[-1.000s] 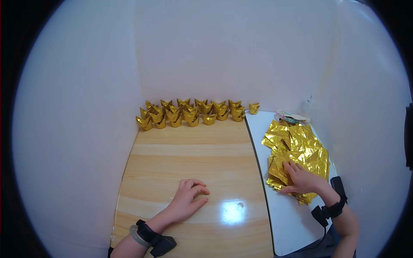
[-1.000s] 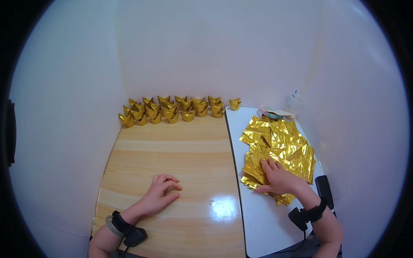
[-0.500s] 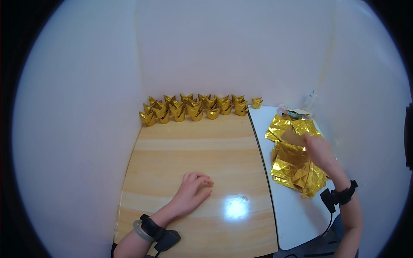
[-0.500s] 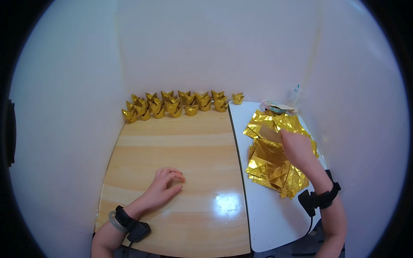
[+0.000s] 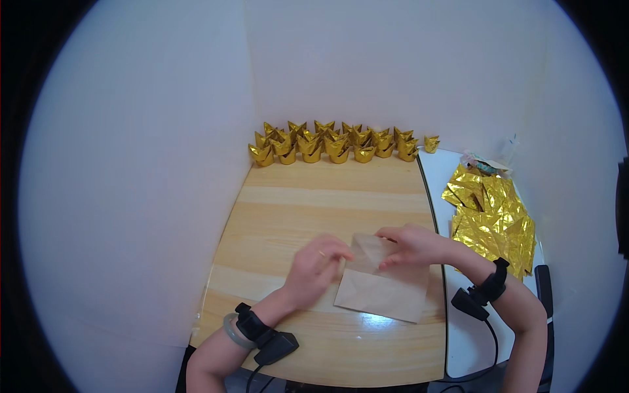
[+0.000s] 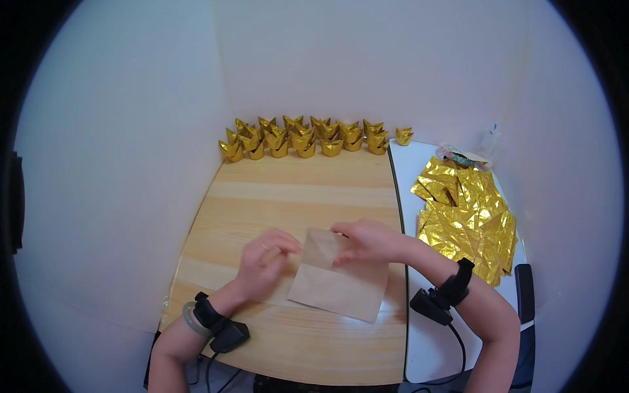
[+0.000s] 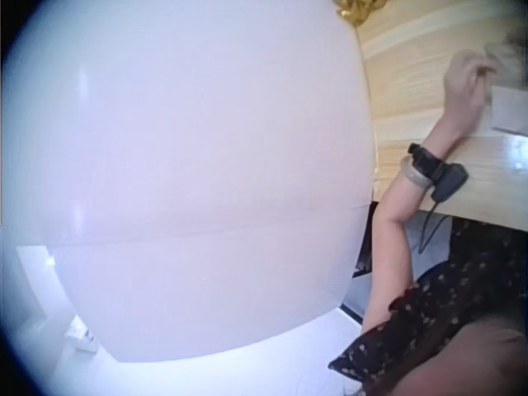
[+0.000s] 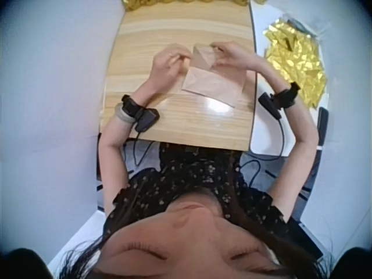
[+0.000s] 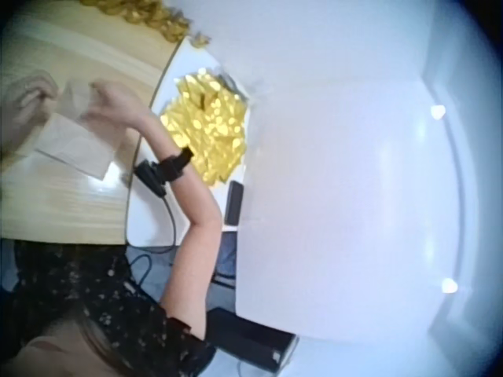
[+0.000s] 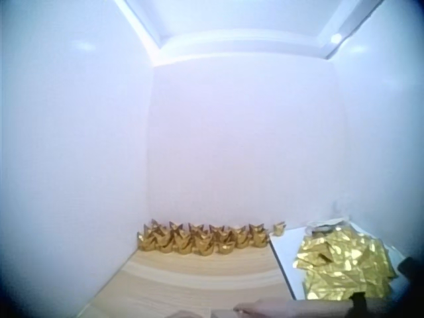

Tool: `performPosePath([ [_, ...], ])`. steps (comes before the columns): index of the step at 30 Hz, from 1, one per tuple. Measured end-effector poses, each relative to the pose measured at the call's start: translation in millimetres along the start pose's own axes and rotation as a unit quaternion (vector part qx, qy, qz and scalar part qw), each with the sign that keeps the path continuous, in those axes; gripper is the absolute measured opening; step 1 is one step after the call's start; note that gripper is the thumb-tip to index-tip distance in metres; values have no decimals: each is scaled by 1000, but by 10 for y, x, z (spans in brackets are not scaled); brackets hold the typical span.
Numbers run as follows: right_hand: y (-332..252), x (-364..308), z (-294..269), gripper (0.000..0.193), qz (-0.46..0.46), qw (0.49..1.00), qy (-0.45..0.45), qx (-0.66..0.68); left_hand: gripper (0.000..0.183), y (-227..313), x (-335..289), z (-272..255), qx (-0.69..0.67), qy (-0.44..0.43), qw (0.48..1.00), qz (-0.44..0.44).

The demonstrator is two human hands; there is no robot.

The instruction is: Folding gold-colored square paper into traditional ingot-style shapes.

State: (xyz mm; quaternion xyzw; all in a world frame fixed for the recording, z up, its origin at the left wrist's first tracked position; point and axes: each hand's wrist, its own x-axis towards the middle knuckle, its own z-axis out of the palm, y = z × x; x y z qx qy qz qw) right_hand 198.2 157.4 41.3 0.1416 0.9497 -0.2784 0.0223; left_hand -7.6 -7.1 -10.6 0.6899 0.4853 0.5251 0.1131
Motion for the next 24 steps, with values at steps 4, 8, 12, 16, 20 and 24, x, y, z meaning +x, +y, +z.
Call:
performPosePath([
  [4,-54,48,49,61,-23,998,60,-9,42,64,-4,70,36,-243,969,8],
  [8,-144,-70,296,72,-83,980,138,-114,64,-15,-44,135,213,-268,939,30],
  [12,-224,-264,627,90,-129,978,64,-151,77,23,-55,123,309,-331,892,7],
  [16,-155,-331,624,100,-50,973,21,-224,83,35,-50,100,298,-304,905,-11],
  [20,-158,-400,555,104,-1,971,-1,-241,93,29,-54,64,263,-307,914,-21],
  [24,17,-489,474,108,0,974,3,-225,103,72,-62,23,290,-322,900,-49],
])
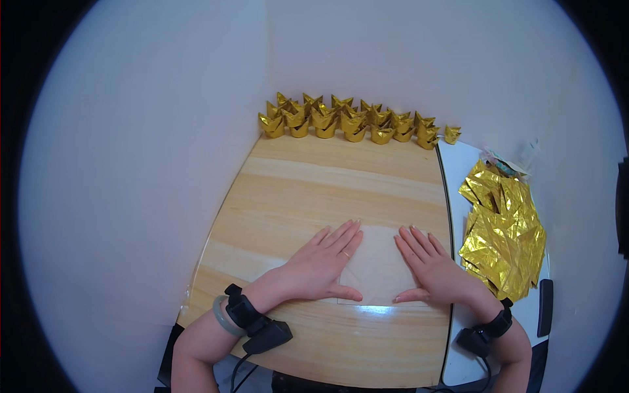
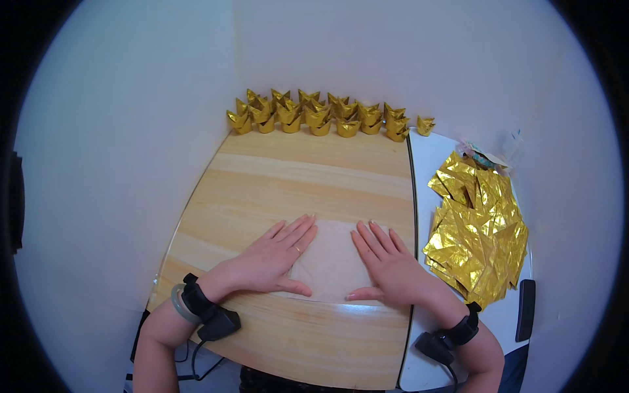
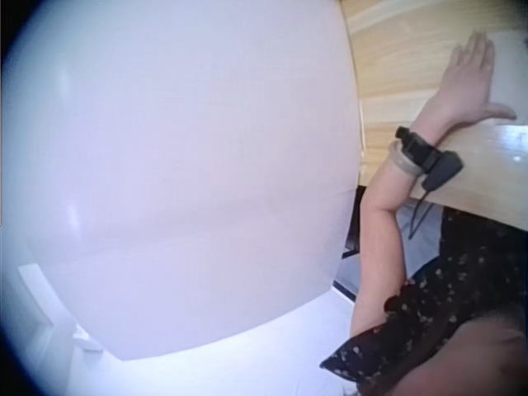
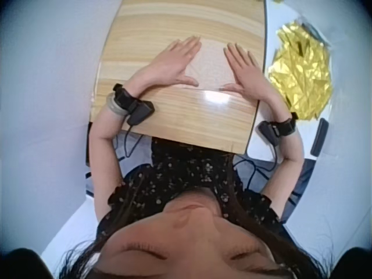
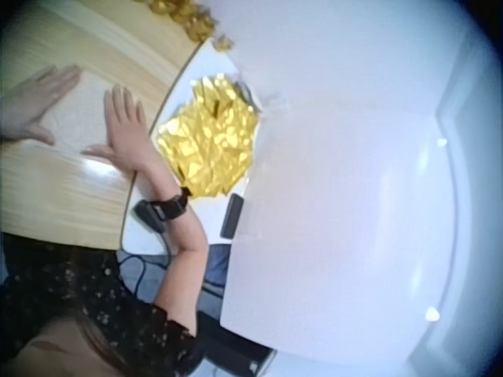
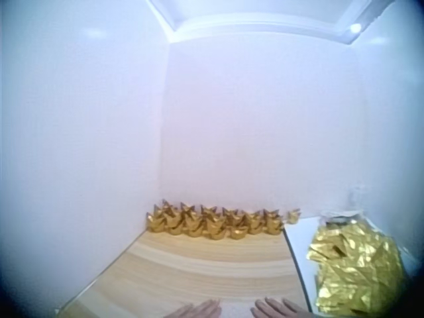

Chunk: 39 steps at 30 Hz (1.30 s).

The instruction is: Folding gold-colored square paper into traditional ingot-style shapes.

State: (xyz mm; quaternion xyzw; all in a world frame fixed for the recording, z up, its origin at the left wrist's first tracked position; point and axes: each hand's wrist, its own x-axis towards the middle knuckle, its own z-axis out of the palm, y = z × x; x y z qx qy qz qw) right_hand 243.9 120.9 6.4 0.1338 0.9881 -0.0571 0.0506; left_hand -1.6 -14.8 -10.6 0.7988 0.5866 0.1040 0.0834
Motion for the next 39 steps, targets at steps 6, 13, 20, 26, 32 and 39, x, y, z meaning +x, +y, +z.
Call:
performPosePath([
  [6,108,-60,-41,110,-40,995,50,80,106,-40,-8,5,23,-14,999,-20],
  [13,70,-66,-63,92,-86,986,99,104,104,-65,29,-35,-85,48,995,35],
  [20,100,-81,-98,75,-59,977,109,172,115,10,-5,-116,-173,-50,984,6],
  [26,92,-84,-97,64,-8,975,103,197,95,28,-28,-98,-147,4,989,21],
  [32,131,-62,1,42,-44,963,187,189,36,-39,-15,-77,-184,76,979,-46],
  [39,73,-95,70,36,69,903,192,378,22,101,17,-180,-414,21,882,-224],
])
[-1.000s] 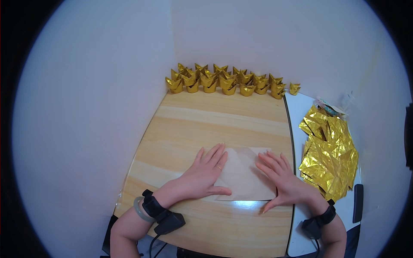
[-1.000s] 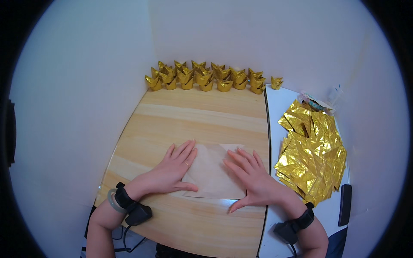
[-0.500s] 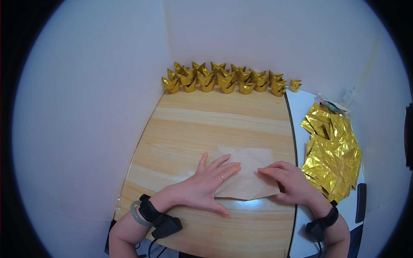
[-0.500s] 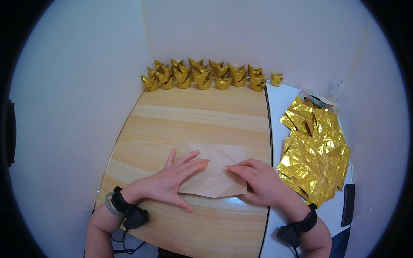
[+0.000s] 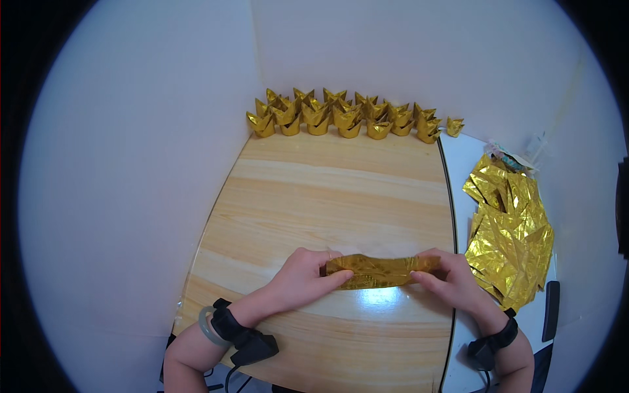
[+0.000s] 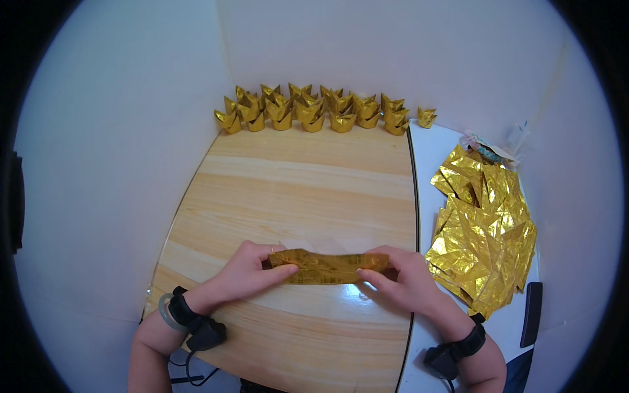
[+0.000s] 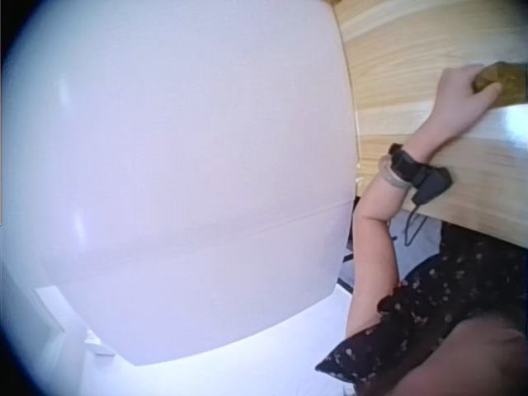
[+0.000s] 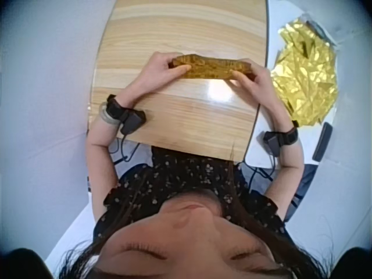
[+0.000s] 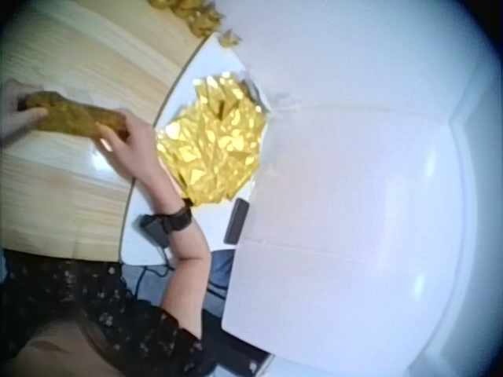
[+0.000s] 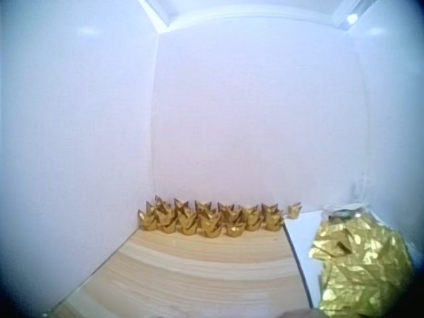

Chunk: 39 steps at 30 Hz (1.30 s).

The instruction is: Folding gold-colored square paper into traditional ingot-style shapes.

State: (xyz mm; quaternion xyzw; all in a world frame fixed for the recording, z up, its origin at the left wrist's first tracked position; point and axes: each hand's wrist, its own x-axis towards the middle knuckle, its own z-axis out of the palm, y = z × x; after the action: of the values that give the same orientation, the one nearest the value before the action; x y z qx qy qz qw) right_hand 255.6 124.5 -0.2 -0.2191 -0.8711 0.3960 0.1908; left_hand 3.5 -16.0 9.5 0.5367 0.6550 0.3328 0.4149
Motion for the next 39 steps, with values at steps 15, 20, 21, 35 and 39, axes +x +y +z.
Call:
performPosePath([
  [15,-24,98,103,50,-49,968,43,-243,49,-147,49,83,269,151,938,159],
  [20,-2,120,71,45,-67,968,35,-238,38,-182,83,69,239,159,941,179],
  [21,4,119,59,45,-63,974,30,-214,38,-172,86,67,238,159,941,180],
  [35,25,91,29,12,149,959,112,215,22,-178,142,40,-257,133,956,40],
  [39,3,107,12,13,124,950,150,243,24,-165,125,-5,-223,127,966,12],
])
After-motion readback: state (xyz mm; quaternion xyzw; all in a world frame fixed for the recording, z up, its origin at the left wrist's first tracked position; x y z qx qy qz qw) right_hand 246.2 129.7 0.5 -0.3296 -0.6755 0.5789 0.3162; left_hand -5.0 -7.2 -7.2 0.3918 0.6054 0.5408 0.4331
